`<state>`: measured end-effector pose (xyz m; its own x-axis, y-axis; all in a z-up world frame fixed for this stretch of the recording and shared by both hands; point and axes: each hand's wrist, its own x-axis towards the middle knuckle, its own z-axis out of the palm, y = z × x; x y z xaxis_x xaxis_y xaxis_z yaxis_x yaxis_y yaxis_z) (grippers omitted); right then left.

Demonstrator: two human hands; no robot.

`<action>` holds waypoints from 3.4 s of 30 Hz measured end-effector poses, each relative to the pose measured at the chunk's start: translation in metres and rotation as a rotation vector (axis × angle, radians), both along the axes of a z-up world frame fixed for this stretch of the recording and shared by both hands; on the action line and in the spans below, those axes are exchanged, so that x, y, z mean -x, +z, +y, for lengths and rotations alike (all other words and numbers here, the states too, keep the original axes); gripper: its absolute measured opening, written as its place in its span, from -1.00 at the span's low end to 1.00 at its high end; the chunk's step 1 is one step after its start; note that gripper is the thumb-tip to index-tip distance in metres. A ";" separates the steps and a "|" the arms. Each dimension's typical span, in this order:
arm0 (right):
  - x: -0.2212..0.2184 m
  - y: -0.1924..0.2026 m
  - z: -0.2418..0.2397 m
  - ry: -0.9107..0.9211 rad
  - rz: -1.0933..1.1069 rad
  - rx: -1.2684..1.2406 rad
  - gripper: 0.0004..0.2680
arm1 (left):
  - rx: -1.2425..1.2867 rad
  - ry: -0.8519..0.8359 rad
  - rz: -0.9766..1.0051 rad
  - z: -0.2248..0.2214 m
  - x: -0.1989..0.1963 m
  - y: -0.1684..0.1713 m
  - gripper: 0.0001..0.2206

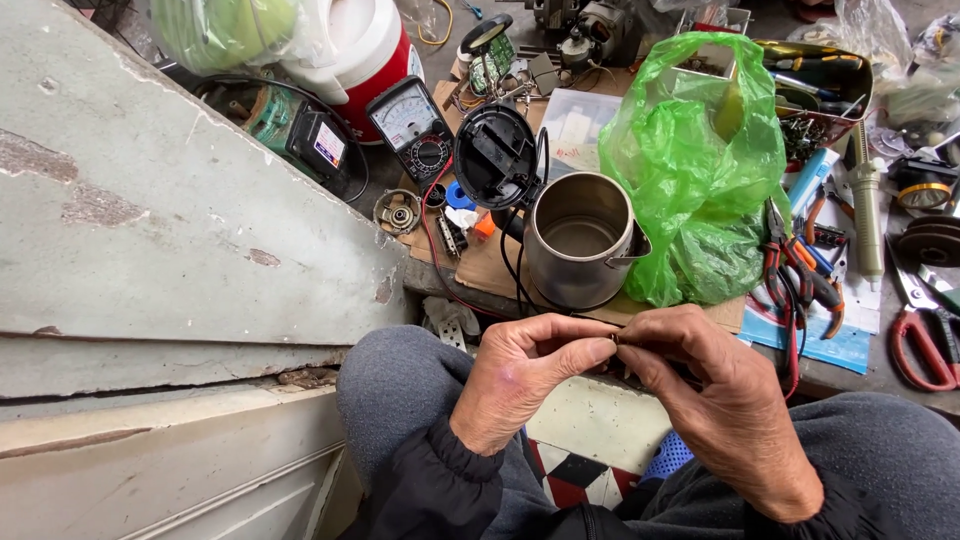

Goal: Repairing the latch mechanism and electrical components of an electric kettle using hand tools.

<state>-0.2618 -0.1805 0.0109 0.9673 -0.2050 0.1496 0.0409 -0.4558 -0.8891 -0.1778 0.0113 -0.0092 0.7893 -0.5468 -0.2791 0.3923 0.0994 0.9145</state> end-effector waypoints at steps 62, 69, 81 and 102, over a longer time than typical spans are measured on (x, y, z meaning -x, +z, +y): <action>-0.006 -0.009 0.011 -0.071 -0.152 0.363 -0.80 | 0.012 0.076 0.032 0.003 0.002 -0.012 -0.87; -0.008 -0.008 0.012 -0.051 -0.154 0.362 -0.79 | 0.004 0.059 0.035 0.006 0.000 -0.014 -0.87; -0.003 -0.030 -0.009 0.070 0.217 -0.510 -0.67 | -0.017 0.061 -0.004 0.006 -0.003 -0.009 -0.82; 0.000 -0.035 -0.001 -0.038 0.081 -0.221 -0.72 | -0.015 -0.079 -0.130 0.000 0.003 -0.007 -0.47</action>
<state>-0.2620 -0.1813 -0.0240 0.9653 -0.2604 0.0190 -0.0484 -0.2500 -0.9670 -0.1805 0.0114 -0.0165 0.7740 -0.6055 -0.1854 0.2762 0.0593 0.9593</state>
